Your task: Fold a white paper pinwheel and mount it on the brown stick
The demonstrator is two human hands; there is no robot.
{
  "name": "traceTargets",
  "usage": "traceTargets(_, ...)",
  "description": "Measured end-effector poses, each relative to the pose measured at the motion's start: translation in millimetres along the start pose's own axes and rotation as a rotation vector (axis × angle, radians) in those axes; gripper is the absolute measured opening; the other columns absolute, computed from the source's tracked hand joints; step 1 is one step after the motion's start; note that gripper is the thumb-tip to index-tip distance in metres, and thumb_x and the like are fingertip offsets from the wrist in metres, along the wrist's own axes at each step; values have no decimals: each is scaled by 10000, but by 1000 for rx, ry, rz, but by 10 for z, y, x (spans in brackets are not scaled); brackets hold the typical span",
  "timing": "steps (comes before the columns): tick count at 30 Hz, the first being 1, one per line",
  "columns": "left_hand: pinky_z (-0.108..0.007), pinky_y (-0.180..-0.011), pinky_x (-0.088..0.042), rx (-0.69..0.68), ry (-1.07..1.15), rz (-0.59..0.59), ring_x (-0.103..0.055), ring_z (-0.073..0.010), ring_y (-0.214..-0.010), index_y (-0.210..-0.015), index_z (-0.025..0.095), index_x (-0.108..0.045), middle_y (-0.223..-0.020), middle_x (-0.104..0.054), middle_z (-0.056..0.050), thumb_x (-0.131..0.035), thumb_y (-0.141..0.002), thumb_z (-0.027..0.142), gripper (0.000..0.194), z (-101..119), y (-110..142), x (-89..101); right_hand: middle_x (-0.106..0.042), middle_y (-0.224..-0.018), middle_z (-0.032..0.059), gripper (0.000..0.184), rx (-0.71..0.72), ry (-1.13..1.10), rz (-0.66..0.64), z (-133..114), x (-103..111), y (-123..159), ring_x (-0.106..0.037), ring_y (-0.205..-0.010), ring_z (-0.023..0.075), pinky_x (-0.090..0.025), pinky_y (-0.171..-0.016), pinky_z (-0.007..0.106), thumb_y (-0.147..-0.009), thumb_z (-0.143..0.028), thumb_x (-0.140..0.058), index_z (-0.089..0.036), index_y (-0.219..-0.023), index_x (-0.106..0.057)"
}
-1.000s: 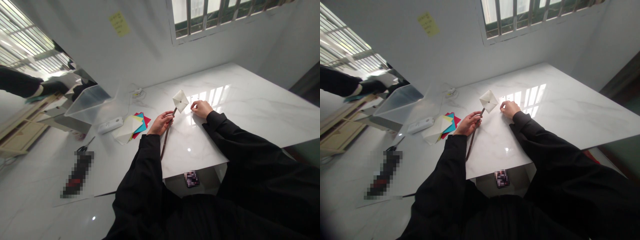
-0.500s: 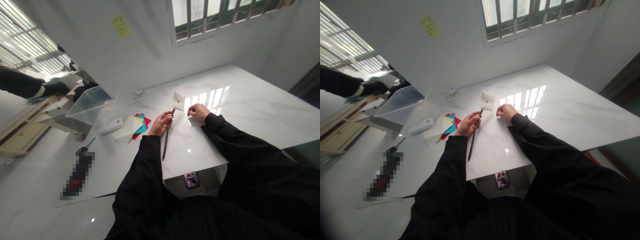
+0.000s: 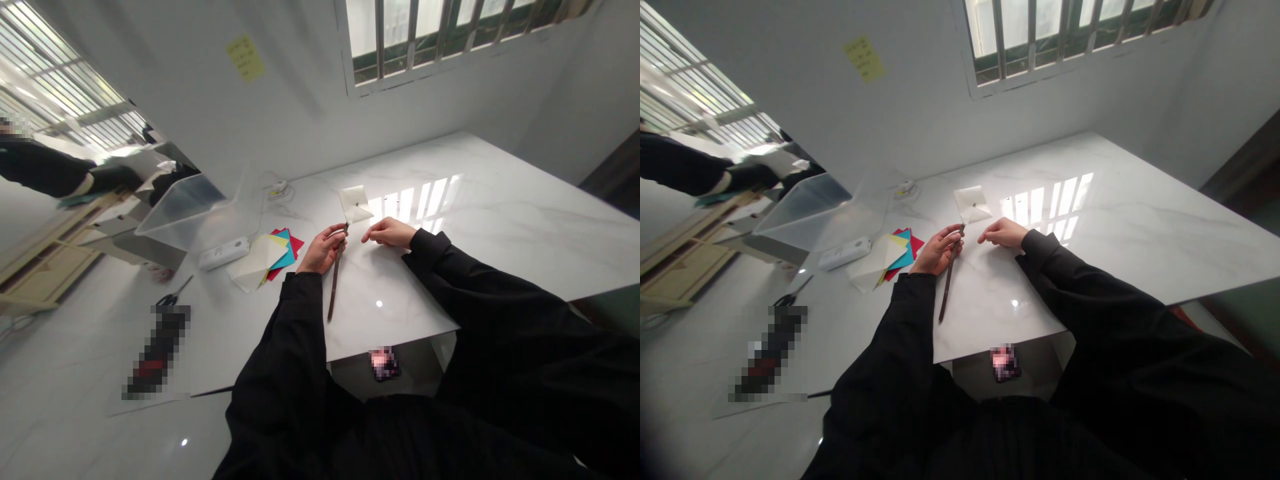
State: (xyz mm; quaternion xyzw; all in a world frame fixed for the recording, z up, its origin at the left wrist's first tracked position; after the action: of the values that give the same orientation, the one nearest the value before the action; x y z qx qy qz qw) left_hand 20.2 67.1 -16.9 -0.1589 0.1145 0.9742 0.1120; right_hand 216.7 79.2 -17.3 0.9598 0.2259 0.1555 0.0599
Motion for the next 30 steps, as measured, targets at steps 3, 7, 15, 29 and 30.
traceTargets(3, -212, -720, -520, 1, 5, -6, -669, -88, -735, -1144, 160, -723, -887, -725, -12, -962, -671, 224, 533, 0, 4, -6, -520, -577, -45, 211, -12, 37, 134, 35, 124, -23, -339, -459, 67, -249, -476, 220, -874, -195, -618, -123, -939, -805)
traceTargets(7, -216, -729, -527, 1, -13, -5, -665, -84, -738, -1148, 161, -725, -915, -732, -20, -948, -692, 224, 511, -7, 4, -3, -615, -659, -5, 194, -31, 40, 399, 76, 402, -29, -528, -575, 111, -394, -562, 217, -845, -167, -647, -119, -996, -761)
traceTargets(15, -209, -740, -520, -11, -16, -3, -663, -80, -737, -1129, 161, -734, -888, -730, -7, -960, -671, 222, 514, -14, -7, -4, -583, -629, -28, 760, -90, -182, 311, 114, 262, -9, -428, -498, 122, -281, -459, 227, -866, -189, -656, -63, -1589, -455)
traceTargets(29, -227, -763, -528, -10, -21, -11, -666, -89, -751, -1142, 173, -748, -907, -738, -11, -955, -683, 228, 507, -25, -21, -5, -410, -550, -77, 156, -21, -179, -71, 6, -59, 25, -269, -448, 62, -179, -455, 220, -872, -292, -756, -159, -950, -783)
traceTargets(30, -225, -759, -528, -7, -20, -11, -666, -88, -749, -1143, 173, -747, -908, -739, -12, -955, -682, 226, 508, -25, -20, -5, -415, -551, -76, 149, -22, -177, -64, 10, -57, 24, -270, -449, 63, -177, -455, 221, -875, -279, -746, -157, -953, -781)
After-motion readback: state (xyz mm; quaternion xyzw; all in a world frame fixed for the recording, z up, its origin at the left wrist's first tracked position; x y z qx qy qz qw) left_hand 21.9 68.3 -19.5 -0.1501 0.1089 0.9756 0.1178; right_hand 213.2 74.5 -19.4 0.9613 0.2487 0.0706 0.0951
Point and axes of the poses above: each hand's wrist, its own y-axis away from the middle knuckle, its own x-axis out of the back of the hand, z = x × y, the point moved 7 cm from there along -y, towards the middle knuckle
